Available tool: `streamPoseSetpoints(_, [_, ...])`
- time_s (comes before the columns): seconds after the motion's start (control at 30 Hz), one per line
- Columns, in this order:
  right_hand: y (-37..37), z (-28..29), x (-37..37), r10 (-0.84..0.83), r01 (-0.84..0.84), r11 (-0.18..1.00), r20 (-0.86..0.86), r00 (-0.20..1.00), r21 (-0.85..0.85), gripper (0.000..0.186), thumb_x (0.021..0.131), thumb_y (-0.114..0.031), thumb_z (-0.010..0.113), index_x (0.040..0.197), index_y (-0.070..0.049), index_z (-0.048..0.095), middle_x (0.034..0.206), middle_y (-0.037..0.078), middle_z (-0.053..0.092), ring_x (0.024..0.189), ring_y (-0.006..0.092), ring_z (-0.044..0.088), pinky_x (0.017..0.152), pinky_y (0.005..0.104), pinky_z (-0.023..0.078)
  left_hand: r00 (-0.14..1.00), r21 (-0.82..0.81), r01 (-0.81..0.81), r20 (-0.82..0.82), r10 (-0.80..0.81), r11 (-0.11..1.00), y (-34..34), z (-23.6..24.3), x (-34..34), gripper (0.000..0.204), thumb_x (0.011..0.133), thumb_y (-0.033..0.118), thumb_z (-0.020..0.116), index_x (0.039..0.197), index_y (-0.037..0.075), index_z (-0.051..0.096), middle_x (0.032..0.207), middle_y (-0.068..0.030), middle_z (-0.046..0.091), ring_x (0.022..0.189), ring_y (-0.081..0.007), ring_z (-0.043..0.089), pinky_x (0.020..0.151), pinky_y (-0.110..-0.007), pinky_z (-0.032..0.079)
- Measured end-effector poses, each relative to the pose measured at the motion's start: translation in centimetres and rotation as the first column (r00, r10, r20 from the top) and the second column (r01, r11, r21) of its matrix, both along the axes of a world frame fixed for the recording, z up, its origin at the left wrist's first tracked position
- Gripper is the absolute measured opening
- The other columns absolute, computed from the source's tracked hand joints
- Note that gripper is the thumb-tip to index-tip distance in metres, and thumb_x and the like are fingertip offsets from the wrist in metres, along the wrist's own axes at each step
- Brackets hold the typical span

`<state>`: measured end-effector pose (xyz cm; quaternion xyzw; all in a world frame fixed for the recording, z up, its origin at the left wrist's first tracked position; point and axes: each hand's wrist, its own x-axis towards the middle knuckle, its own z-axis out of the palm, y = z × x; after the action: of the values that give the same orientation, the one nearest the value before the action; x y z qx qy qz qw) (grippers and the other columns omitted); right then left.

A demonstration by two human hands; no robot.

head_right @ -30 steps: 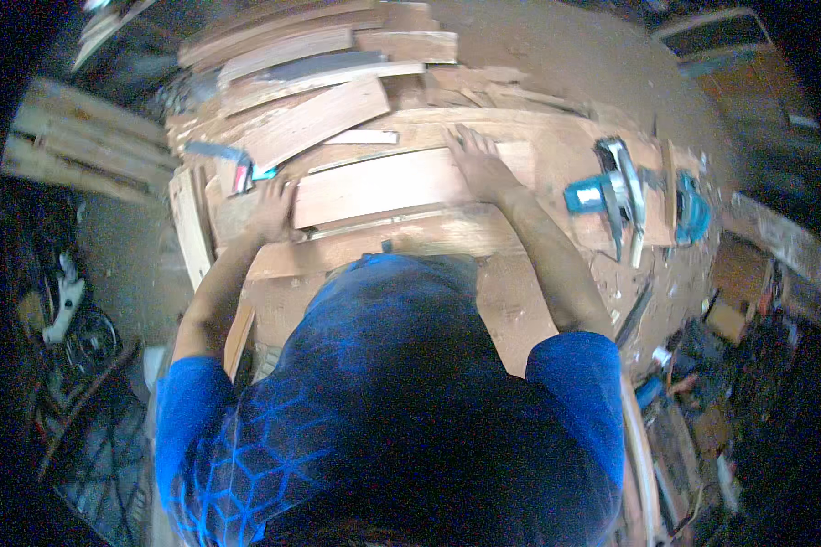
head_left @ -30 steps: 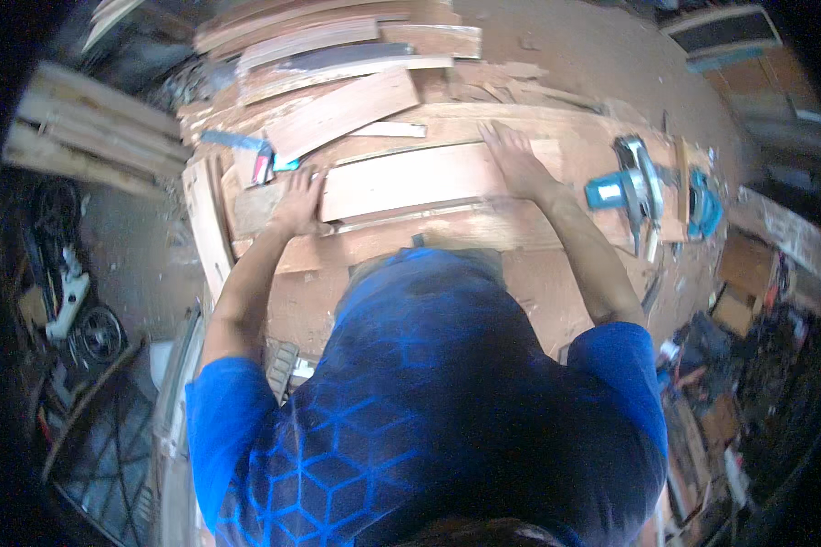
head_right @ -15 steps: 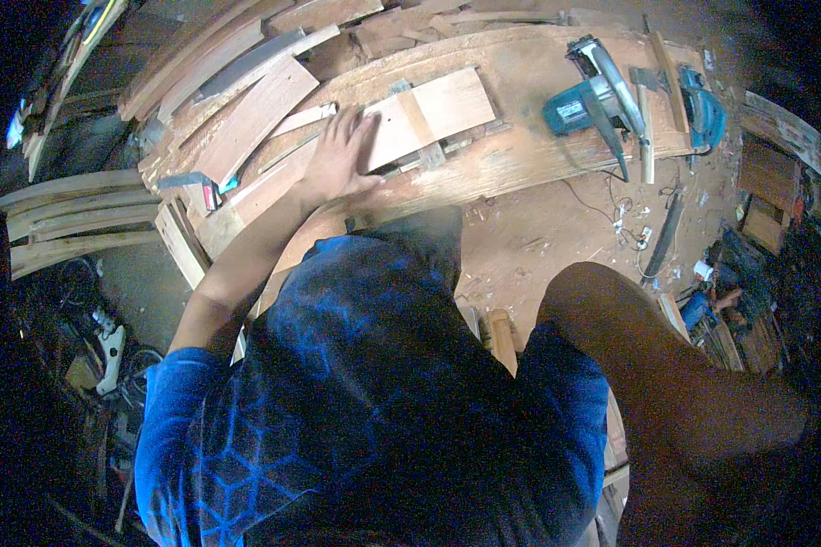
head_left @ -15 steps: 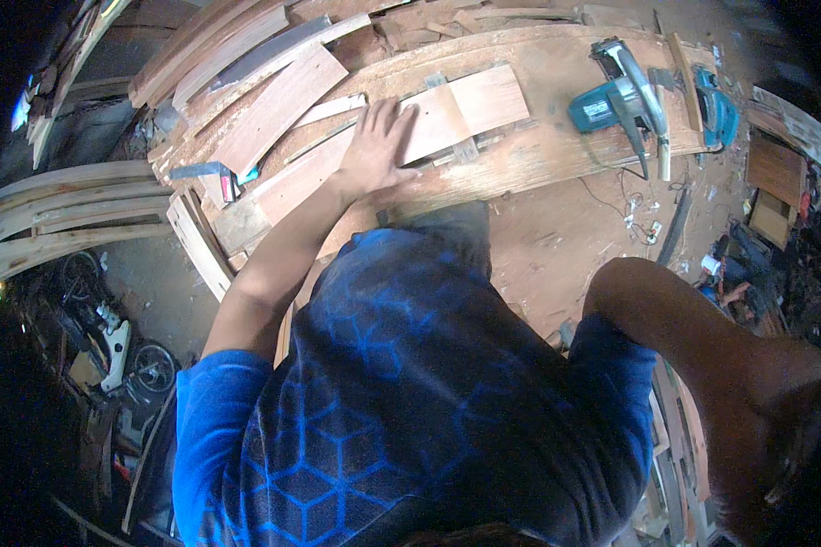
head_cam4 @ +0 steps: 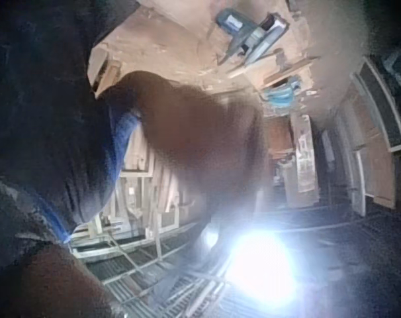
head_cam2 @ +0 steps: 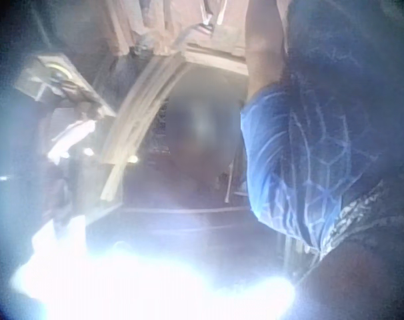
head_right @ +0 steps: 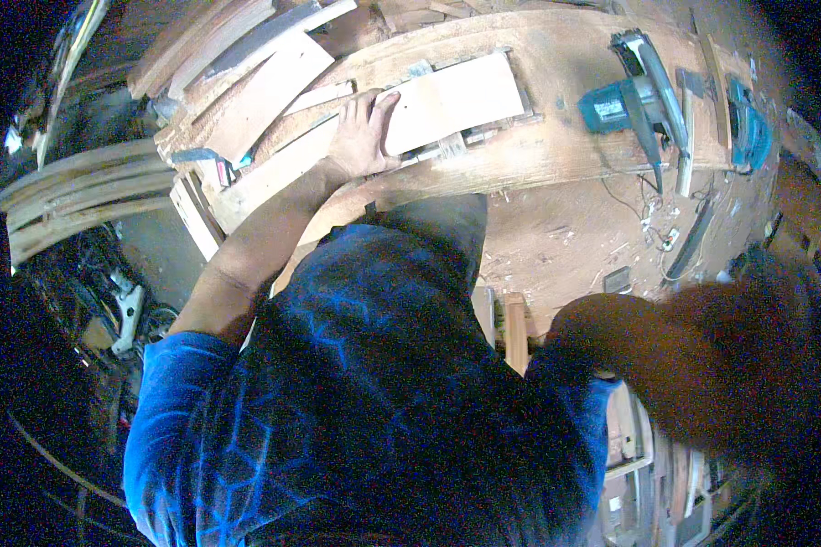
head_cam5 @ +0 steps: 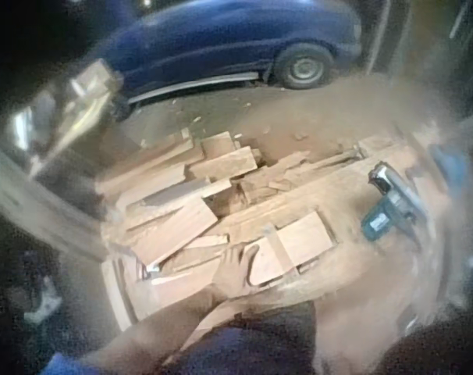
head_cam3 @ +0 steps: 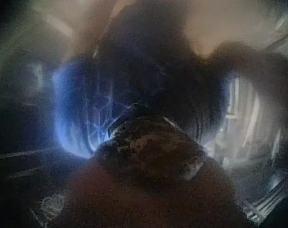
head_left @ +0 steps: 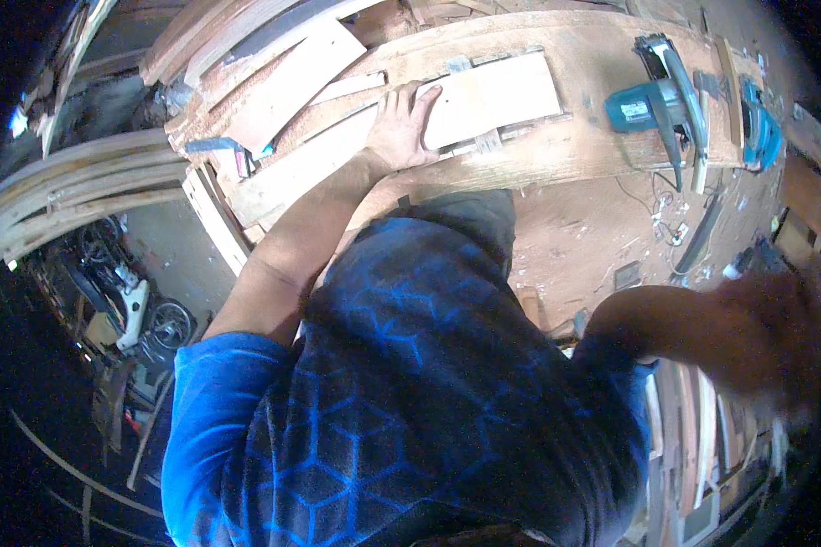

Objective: The person measures and marks a wooden plank with a tape measure and pencil. They then use a circular saw to cut the plank. After cutting, the person picks up the cut piece and measures it again.

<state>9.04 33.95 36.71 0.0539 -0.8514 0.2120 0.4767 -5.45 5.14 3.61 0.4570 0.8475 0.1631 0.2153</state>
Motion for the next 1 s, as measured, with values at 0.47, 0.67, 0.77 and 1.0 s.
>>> streamPoseSetpoints(0.47, [-7.6, -35.4, -1.5, 0.284, 0.35, 0.625, 0.621, 0.731, -0.698, 0.024, 0.091, -0.005, 0.07, 0.114, -0.001, 0.073, 0.107, 0.014, 0.075, 0.095, 0.0169, 0.072, 0.084, 0.031, 0.057, 1.0, -0.063, -0.018, 0.0, 0.018, 0.998, -0.5, -0.9, 0.2, 0.113, 0.067, 0.045, 0.087, 0.158, 0.015, 0.027, 0.151, -0.0223, 0.035, 0.14, -0.0401, 0.035, 0.119, -0.053, 0.028])
streamPoseSetpoints(0.67, [-6.9, -36.6, -2.0, 0.262, 0.268, 0.753, 0.648, 0.715, -0.601, 0.023, 0.091, -0.007, 0.071, 0.113, 0.0, 0.074, 0.107, 0.013, 0.075, 0.096, 0.017, 0.071, 0.083, 0.0302, 0.056, 1.0, -0.031, -0.027, 0.0, 0.027, 0.999, -0.5, -1.1, 0.3, 0.114, 0.065, 0.047, 0.087, 0.157, 0.014, 0.029, 0.149, -0.0217, 0.037, 0.137, -0.0396, 0.038, 0.118, -0.053, 0.029])
streamPoseSetpoints(0.77, [-6.8, -36.2, -2.4, 0.238, 0.221, 0.817, 0.661, 0.712, -0.532, 0.022, 0.09, -0.007, 0.072, 0.11, 0.0, 0.074, 0.103, 0.015, 0.075, 0.093, 0.0219, 0.072, 0.082, 0.0339, 0.057, 1.0, -0.067, -0.008, -0.013, 0.007, 0.998, -0.6, -1.2, 0.2, 0.115, 0.065, 0.049, 0.087, 0.158, 0.014, 0.029, 0.148, -0.0219, 0.038, 0.136, -0.0395, 0.039, 0.117, -0.053, 0.03])
streamPoseSetpoints(1.0, [-6.6, -35.1, -1.6, 0.254, 0.2, 0.86, 0.734, 0.629, -0.469, 0.022, 0.085, -0.009, 0.072, 0.105, -0.002, 0.074, 0.098, 0.019, 0.074, 0.094, 0.0357, 0.07, 0.086, 0.0429, 0.055, 0.998, 0.003, -0.029, -0.061, 0.029, 1.0, -0.7, -1.5, 0.5, 0.118, 0.064, 0.054, 0.087, 0.158, 0.015, 0.029, 0.149, -0.0213, 0.038, 0.134, -0.0397, 0.04, 0.116, -0.053, 0.03])
